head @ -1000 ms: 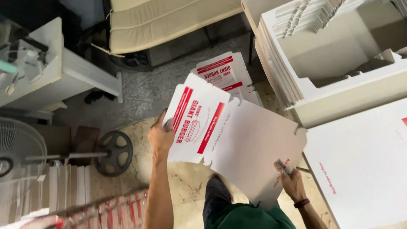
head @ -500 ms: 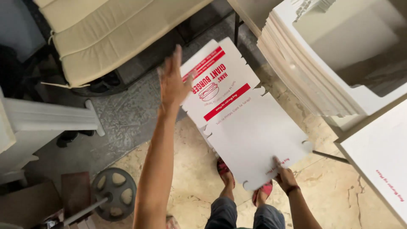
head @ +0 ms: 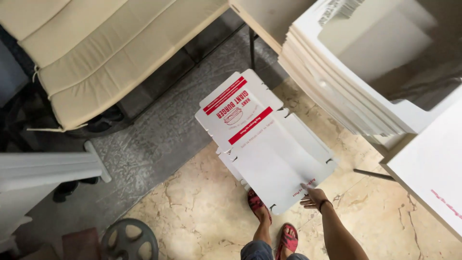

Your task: The person repeatedly picks up flat cardboard pieces, folds them into box shapes, and stacks them. They also handle white plastic frames, placing them into a larger container. The task involves repetitive folding and stacking of packaging materials.

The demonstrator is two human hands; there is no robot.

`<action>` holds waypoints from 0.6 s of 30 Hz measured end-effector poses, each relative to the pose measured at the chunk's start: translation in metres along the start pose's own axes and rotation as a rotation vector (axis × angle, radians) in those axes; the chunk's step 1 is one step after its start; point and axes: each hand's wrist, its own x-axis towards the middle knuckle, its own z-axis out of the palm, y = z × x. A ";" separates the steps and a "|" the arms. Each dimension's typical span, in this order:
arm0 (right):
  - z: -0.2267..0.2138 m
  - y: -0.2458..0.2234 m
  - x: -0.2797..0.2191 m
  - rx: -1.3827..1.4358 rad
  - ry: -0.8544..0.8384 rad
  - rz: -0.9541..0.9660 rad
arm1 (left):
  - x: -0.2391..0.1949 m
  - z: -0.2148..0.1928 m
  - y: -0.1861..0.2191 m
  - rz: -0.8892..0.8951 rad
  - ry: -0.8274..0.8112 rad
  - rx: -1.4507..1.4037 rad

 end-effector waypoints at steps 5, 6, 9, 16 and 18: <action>-0.060 0.015 0.053 -0.138 0.060 -0.287 | 0.055 0.072 0.109 0.007 0.389 -0.485; -0.062 0.028 0.040 -0.120 0.082 -0.309 | 0.069 0.079 0.136 0.021 0.461 -0.597; -0.112 0.066 -0.028 -0.206 -0.065 -0.530 | 0.079 0.113 0.214 0.015 0.633 -0.979; -0.311 0.191 -0.080 -0.670 -0.049 -0.642 | 0.006 0.093 0.222 -0.138 -0.369 0.132; -0.339 0.238 -0.105 -0.604 0.002 -0.617 | -0.006 0.123 0.274 -0.105 -0.387 0.269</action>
